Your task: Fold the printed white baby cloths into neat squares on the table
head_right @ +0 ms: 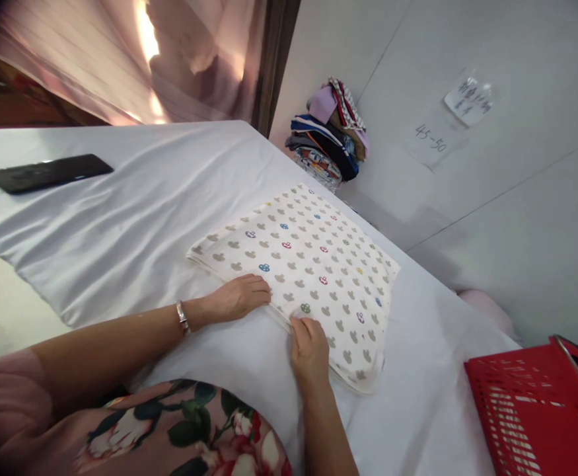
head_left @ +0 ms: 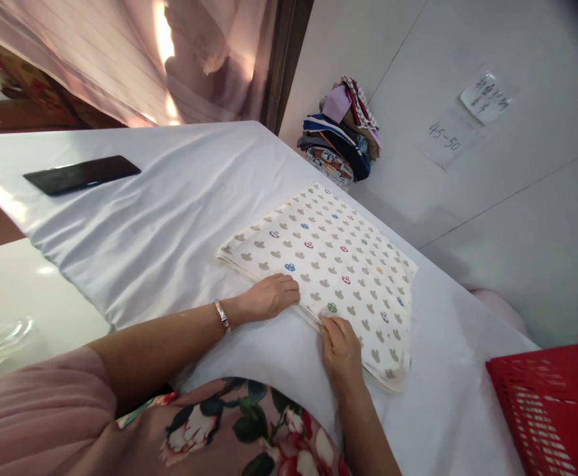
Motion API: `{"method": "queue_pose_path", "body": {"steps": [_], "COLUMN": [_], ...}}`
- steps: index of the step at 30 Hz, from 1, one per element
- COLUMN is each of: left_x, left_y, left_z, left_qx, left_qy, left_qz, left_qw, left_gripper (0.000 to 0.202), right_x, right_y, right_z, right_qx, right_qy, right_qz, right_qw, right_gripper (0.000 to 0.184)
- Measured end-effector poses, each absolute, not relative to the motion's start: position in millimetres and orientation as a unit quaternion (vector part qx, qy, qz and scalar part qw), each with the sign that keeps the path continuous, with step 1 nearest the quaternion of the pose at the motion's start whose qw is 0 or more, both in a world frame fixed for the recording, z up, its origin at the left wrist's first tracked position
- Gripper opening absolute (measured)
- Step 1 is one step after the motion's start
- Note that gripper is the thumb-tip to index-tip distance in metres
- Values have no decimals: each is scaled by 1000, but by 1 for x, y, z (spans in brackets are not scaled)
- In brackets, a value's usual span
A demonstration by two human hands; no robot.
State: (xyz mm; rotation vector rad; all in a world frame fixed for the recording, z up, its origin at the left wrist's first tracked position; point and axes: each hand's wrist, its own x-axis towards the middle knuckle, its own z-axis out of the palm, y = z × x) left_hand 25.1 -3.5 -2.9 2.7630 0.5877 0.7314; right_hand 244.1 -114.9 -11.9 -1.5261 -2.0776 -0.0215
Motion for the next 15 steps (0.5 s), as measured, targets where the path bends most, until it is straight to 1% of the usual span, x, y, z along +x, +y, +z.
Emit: {"method": "queue_pose_path", "body": {"steps": [7, 12, 15], "left_x": [22, 20, 18], "left_y": [-8, -8, -7], "left_z": [-2, -3, -3], "left_qx": [946, 941, 941], "left_qy": [201, 206, 212], "left_qz": [231, 238, 232], "left_qw": [102, 125, 122], "left_gripper": [29, 16, 15], "right_x": [244, 245, 246], "right_y": [-117, -117, -117], "right_z": [-11, -8, -6], "right_qx": [-549, -556, -556], "right_qy": [-796, -799, -803], "right_qz": [4, 31, 42], "right_qw": [255, 225, 212], "right_gripper": [29, 26, 27]}}
